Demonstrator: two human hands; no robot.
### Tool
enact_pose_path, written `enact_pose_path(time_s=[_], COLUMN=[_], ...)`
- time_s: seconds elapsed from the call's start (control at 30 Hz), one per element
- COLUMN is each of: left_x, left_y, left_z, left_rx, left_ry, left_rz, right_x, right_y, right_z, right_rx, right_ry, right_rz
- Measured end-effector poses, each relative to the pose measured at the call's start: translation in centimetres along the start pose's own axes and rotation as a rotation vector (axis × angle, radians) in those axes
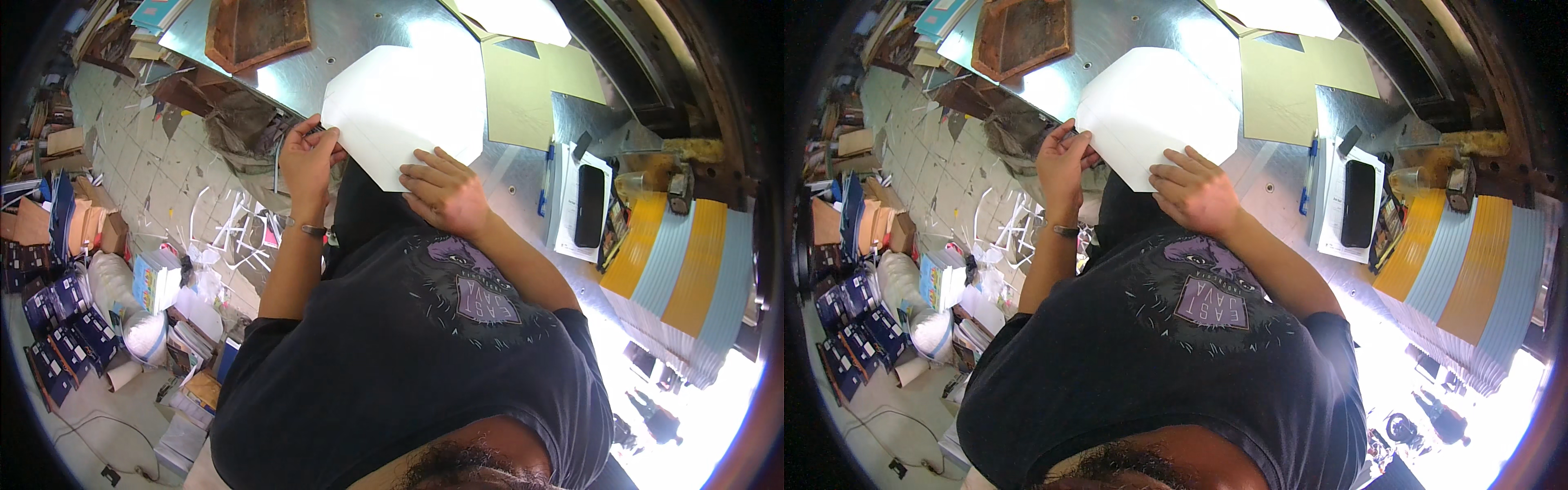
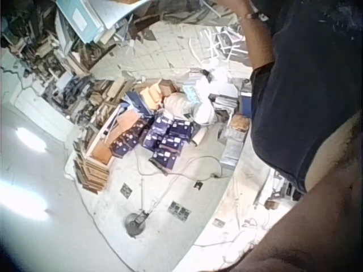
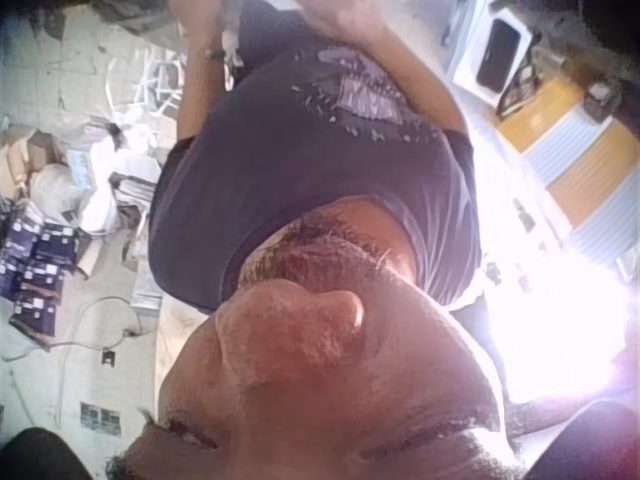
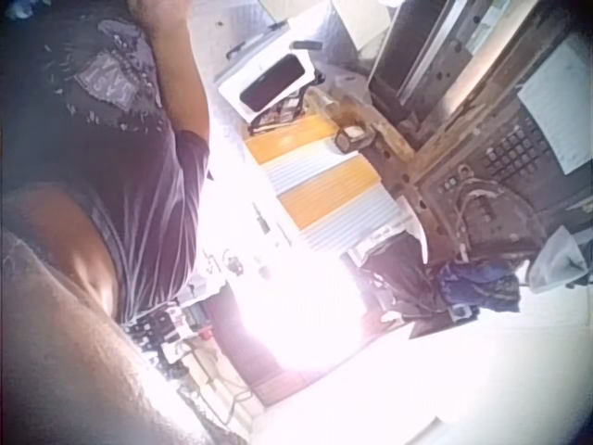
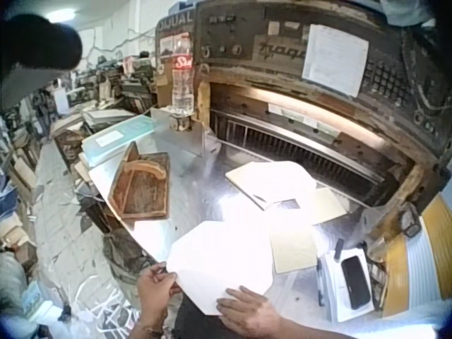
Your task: The person uses a metal ruler and a scoring tool to mark fold lines on a piece of white paper.
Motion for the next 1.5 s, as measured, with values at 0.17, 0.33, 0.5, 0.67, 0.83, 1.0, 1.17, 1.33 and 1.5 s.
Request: enact_pose_path(time_s=[0.17, 0.33, 0.5, 0.67, 0.83, 1.0, 1.17, 1.33, 1.5], left_x=[-0.2, -0.15, -0.15, -0.06, 0.09, 0.1, -0.06, -0.05, 0.02], left_y=[-0.26, -0.16, -0.27, -0.17, 0.01, 0.03, -0.17, -0.12, -0.06], left_z=[-0.24, -0.22, -0.36, -0.25, -0.13, -0.13, -0.26, -0.22, -0.12], left_rx=[0.005, -0.007, 0.0, 0.002, 0.004, 0.005, 0.029, 0.031, 0.023], left_ry=[-0.011, -0.001, 0.0, 0.002, 0.0, 0.001, -0.006, -0.009, -0.008], left_rz=[0.002, -0.012, -0.018, -0.019, -0.018, -0.023, -0.016, -0.017, -0.026], right_x=[0.09, -0.05, -0.11, -0.12, -0.19, -0.08, -0.13, -0.13, -0.14], right_y=[0.02, -0.15, -0.29, -0.34, -0.47, -0.58, -0.7, -0.75, -0.8], right_z=[0.25, 0.24, 0.19, 0.19, 0.16, 0.32, 0.35, 0.37, 0.35], right_rx=[0.009, 0.034, 0.04, 0.039, 0.046, 0.066, 0.083, 0.098, 0.099], right_ry=[0.005, -0.008, -0.009, -0.005, -0.019, -0.025, -0.034, -0.04, -0.045], right_rz=[-0.007, -0.025, -0.033, -0.038, -0.044, -0.062, -0.082, -0.096, -0.102])
Point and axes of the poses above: each hand's wrist, its own x-axis towards the middle knuckle, its own z-axis out of the back of the hand, y = z × x, the point moved 8 cm from there along x, towards the middle knuckle, and after that the axes turned 5 degrees about -x, right-handed, at the moved point
